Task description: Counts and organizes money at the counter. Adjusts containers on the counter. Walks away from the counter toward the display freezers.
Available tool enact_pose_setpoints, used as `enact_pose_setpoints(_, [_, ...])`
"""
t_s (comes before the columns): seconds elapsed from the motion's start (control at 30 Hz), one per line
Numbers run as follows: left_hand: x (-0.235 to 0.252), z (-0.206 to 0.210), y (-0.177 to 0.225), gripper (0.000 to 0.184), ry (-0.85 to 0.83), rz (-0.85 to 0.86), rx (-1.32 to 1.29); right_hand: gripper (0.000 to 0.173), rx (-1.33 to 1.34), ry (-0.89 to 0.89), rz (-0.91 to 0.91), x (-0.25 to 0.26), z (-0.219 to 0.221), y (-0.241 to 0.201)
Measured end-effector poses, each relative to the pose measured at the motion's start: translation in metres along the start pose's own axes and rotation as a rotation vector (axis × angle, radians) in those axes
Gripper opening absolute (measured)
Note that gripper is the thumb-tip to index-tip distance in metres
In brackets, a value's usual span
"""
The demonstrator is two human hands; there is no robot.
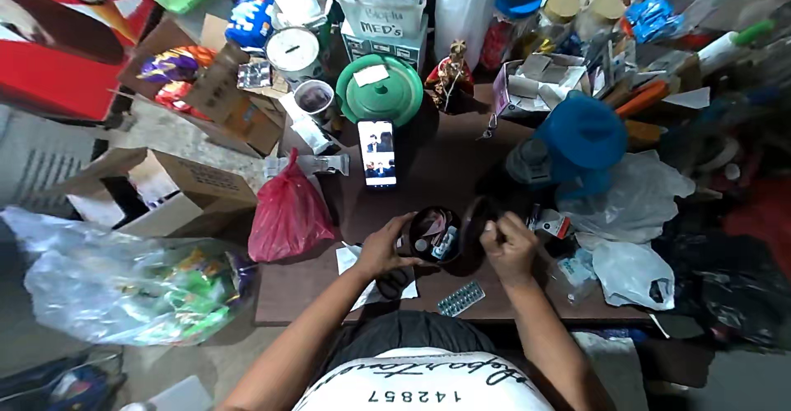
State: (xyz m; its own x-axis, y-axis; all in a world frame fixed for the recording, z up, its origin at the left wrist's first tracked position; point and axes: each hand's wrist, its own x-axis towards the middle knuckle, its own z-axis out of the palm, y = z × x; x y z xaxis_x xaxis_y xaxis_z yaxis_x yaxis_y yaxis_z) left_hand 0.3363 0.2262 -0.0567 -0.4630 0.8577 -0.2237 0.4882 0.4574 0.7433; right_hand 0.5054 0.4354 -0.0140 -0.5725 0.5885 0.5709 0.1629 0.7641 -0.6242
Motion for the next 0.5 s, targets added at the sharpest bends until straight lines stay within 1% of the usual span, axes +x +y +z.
enact_pose_setpoints(0.03, [-0.005, -0.006, -0.003, 0.092, 0.018, -0.007, -0.016, 0.038, -0.064, -0.043, 0.069, -0.006, -0.013, 0.011])
enact_pose_setpoints(0.1, [-0.019, -0.019, -0.008, 0.071, 0.134, -0.05, -0.058, 0.035, -0.224, -0.193, 0.222, -0.023, -0.034, 0.034])
enact_pose_setpoints(0.13, [-0.026, -0.023, -0.012, 0.066, 0.197, -0.089, -0.072, 0.036, -0.297, -0.28, 0.282, -0.033, -0.039, 0.043])
enact_pose_setpoints(0.2, [-0.034, -0.029, -0.016, 0.067, 0.231, -0.182, -0.07, 0.038, -0.4, -0.427, 0.348, -0.053, -0.04, 0.057])
enact_pose_setpoints(0.27, [-0.035, -0.029, -0.015, 0.072, 0.187, -0.256, -0.074, 0.038, -0.454, -0.538, 0.371, -0.069, -0.034, 0.063])
enact_pose_setpoints(0.33, [-0.034, -0.028, -0.007, 0.078, 0.151, -0.278, -0.045, 0.037, -0.487, -0.58, 0.359, -0.078, -0.027, 0.065])
enact_pose_setpoints(0.37, [-0.033, -0.026, -0.002, 0.075, 0.187, -0.24, -0.012, 0.036, -0.495, -0.565, 0.338, -0.081, -0.024, 0.066])
enact_pose_setpoints(0.43, [-0.027, -0.024, 0.018, 0.055, 0.33, -0.081, 0.067, 0.036, -0.507, -0.53, 0.305, -0.085, -0.021, 0.068])
enact_pose_setpoints(0.47, [-0.022, -0.025, 0.035, 0.045, 0.366, 0.001, 0.093, 0.036, -0.512, -0.518, 0.292, -0.086, -0.021, 0.068])
enact_pose_setpoints(0.5, [-0.016, -0.025, 0.052, 0.036, 0.358, 0.072, 0.118, 0.036, -0.515, -0.515, 0.286, -0.087, -0.021, 0.068])
